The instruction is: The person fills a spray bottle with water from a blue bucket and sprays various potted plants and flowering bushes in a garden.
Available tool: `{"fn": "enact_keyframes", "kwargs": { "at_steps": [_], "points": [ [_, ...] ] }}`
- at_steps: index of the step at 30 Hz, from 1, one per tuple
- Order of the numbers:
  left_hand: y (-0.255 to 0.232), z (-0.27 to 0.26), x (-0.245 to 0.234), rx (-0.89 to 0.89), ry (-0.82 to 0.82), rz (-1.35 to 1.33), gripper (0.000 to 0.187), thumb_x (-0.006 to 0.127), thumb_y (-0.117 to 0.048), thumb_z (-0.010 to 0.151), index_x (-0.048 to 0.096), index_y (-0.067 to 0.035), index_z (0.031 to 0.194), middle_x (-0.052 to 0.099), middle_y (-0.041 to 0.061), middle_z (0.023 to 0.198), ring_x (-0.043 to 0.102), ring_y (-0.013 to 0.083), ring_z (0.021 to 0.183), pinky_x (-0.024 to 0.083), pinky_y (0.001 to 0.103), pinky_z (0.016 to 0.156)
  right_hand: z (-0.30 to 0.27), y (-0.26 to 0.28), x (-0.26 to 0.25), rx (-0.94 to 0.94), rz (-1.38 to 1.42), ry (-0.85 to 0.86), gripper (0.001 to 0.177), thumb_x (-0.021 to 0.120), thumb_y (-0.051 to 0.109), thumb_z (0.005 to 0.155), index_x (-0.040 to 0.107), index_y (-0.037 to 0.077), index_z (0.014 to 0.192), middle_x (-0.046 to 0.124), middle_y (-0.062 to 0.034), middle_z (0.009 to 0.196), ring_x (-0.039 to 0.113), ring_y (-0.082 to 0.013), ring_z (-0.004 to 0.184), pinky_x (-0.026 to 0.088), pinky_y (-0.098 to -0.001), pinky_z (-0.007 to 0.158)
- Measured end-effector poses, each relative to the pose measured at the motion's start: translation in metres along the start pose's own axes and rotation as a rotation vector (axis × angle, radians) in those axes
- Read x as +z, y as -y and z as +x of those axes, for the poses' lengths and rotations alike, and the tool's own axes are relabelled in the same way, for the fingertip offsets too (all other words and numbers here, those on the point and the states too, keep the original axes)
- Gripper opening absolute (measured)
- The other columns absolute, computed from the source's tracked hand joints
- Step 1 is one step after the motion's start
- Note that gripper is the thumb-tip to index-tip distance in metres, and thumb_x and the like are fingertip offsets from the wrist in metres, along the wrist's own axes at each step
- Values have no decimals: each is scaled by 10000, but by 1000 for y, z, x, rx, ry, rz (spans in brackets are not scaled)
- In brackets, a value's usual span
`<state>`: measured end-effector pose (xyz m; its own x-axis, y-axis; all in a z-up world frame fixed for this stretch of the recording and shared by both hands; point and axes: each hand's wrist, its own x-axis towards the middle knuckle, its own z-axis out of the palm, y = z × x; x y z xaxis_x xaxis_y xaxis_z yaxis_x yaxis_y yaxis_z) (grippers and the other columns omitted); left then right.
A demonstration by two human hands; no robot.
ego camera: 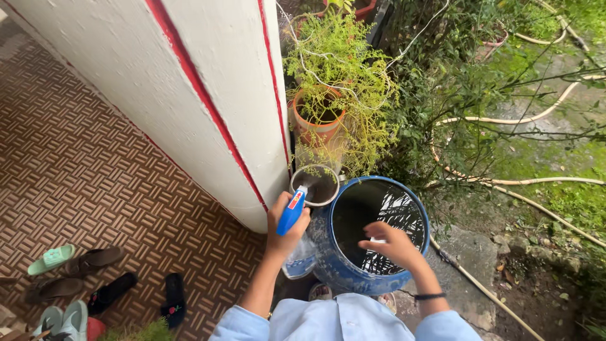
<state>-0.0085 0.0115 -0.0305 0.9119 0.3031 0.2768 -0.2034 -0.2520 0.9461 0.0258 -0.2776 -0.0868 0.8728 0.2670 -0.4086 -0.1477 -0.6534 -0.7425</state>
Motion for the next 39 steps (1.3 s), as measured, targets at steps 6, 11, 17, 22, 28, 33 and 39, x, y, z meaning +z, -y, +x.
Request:
{"fn": "enact_keyframes", "kwargs": {
  "at_steps": [6, 11, 17, 22, 28, 33, 39],
  "points": [
    [39, 3, -5, 31, -4, 29, 233, 767, -76, 735, 571, -43, 857, 673, 82, 722, 665, 184, 647, 521, 336, 605, 28, -56, -13, -156, -365, -410, 668, 788, 515, 784, 649, 69, 1261, 678, -158, 1286, 635, -322, 1228, 505, -417, 1058],
    [73, 3, 2, -95, -44, 165, 230, 751, -92, 755, 551, -30, 850, 659, 117, 692, 682, 215, 638, 526, 359, 620, 49, -42, -16, -291, -533, -626, 828, 783, 554, 779, 549, 75, 1413, 448, -282, 1496, 361, -471, 1416, 320, -538, 1142],
    [67, -6, 4, -5, -1, -5, 272, 769, -87, 713, 558, -37, 877, 688, 114, 770, 690, 230, 700, 544, 367, 644, 56, -21, 12, -280, -560, -590, 850, 780, 546, 793, 480, 143, 1479, 323, -270, 1576, 232, -493, 1485, 242, -597, 1163],
    [62, -5, 13, -106, -58, 144, 239, 749, -93, 776, 548, -30, 889, 650, 123, 715, 688, 233, 662, 531, 375, 645, 45, -7, 28, -352, -608, -569, 859, 803, 453, 778, 446, 154, 1499, 281, -261, 1596, 217, -489, 1486, 231, -579, 1181],
    [46, 23, 24, 196, -86, 87, 313, 810, -117, 731, 559, -40, 901, 673, 100, 767, 684, 250, 690, 533, 384, 633, 38, 3, 27, -400, -642, -532, 829, 800, 432, 788, 445, 161, 1486, 291, -244, 1591, 227, -468, 1482, 229, -573, 1175],
    [31, 49, 30, 32, -146, 98, 340, 841, -151, 766, 543, -24, 870, 628, 115, 681, 628, 257, 604, 503, 386, 587, 37, -4, 10, -414, -645, -565, 836, 768, 471, 809, 433, 120, 1490, 332, -229, 1575, 244, -449, 1486, 235, -572, 1175],
    [21, 60, 34, 122, -130, 57, 333, 840, -174, 770, 557, -30, 868, 644, 102, 722, 632, 230, 631, 507, 377, 599, 45, -5, -24, -491, -722, -665, 842, 711, 521, 846, 432, 102, 1520, 340, -209, 1605, 256, -441, 1492, 215, -593, 1185]
  ]
}}
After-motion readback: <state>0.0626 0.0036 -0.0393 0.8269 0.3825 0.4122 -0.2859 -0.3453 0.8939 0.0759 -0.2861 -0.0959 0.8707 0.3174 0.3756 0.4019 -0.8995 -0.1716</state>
